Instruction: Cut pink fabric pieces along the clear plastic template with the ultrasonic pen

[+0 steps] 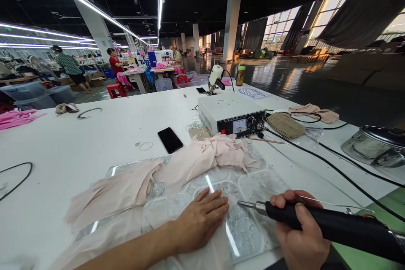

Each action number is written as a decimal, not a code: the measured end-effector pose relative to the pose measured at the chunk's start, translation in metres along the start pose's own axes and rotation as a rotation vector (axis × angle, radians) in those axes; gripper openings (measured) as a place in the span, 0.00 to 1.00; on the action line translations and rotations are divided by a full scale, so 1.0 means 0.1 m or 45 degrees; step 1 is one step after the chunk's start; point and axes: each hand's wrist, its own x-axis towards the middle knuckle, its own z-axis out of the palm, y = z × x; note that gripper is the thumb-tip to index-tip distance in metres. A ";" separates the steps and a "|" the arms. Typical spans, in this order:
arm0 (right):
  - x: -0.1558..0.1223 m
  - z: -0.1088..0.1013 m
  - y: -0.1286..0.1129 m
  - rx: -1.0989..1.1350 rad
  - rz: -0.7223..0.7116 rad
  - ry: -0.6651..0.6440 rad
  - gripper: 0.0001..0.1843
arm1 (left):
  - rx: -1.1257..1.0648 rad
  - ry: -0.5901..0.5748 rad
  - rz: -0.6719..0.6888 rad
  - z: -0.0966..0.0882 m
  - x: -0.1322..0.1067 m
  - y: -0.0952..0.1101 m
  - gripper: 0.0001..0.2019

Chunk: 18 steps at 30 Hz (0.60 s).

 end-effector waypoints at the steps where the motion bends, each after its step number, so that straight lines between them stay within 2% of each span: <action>1: 0.00 -0.01 0.00 0.001 0.002 0.003 0.11 | 0.006 -0.002 -0.014 0.00 0.00 0.00 0.19; 11: 0.02 -0.02 -0.01 -0.004 -0.015 -0.013 0.11 | -0.075 -0.035 0.067 -0.04 0.00 0.00 0.17; 18: 0.01 -0.01 -0.02 -0.052 -0.027 -0.009 0.11 | -0.047 -0.024 0.009 -0.01 0.01 0.00 0.19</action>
